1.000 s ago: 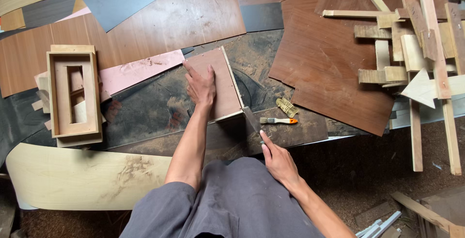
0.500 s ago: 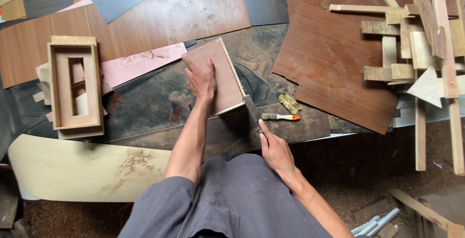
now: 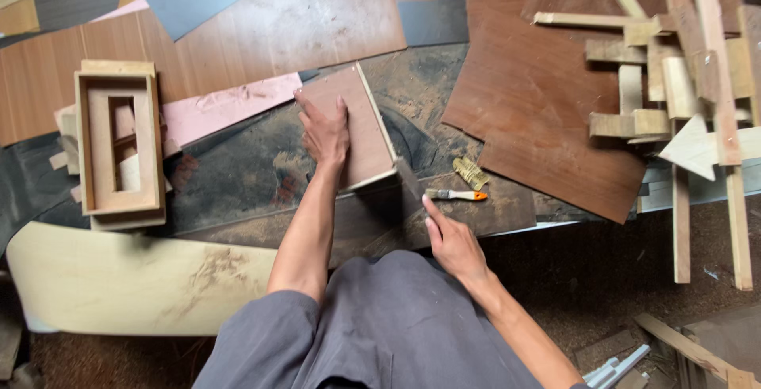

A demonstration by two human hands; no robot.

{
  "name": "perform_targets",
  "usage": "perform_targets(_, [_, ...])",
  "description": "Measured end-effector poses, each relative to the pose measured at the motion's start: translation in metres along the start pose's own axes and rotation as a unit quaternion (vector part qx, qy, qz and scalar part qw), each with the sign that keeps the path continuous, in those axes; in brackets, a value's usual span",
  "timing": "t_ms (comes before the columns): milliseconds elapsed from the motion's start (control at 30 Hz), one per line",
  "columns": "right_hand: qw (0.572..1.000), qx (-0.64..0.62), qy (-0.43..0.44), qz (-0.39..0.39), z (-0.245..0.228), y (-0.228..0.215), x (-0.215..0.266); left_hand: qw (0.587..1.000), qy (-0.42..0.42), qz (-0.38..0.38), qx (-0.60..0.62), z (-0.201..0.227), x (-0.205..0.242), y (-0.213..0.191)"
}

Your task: The person smooths and finishes a small wooden box by brushing its surfaces and scraping edges with a metal tool. They repeatedly brush the top and sides, then use the scraper along the edges before brushing again.

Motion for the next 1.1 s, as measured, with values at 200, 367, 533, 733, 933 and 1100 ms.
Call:
perform_targets(200, [0.99, 0.117, 0.065, -0.043, 0.02, 0.002, 0.014, 0.999, -0.015, -0.039, 0.008, 0.0, 0.002, 0.001])
perform_targets(367, [0.999, -0.029, -0.005, -0.015, 0.004, 0.006, 0.006, 0.999, -0.011, -0.052, 0.008, 0.003, 0.004, 0.006])
perform_targets(533, [0.999, -0.04, 0.007, -0.012, 0.008, 0.01, 0.002, 0.998, -0.007, -0.051, 0.023, 0.002, 0.004, 0.006])
perform_targets(733, [0.991, 0.131, 0.026, 0.022, 0.011, 0.01, 0.005, 0.999, 0.007, -0.032, -0.011, 0.002, 0.003, 0.002])
perform_targets(933, [0.994, -0.072, 0.05, -0.07, 0.013, 0.023, 0.002, 0.997, -0.021, -0.076, 0.002, 0.0, 0.003, 0.008])
perform_targets(1100, [0.986, -0.099, 0.084, -0.104, 0.015, 0.027, 0.004, 0.996, -0.025, -0.081, 0.001, 0.005, 0.003, 0.002])
Point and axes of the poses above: each hand's wrist, its own x-axis away from the middle knuckle, its own y-axis out of the palm, z = x × y, the point moved 9 cm from there along -x, towards the middle knuckle, and after that the axes turned 15 degrees about y, right-handed, at the moved point
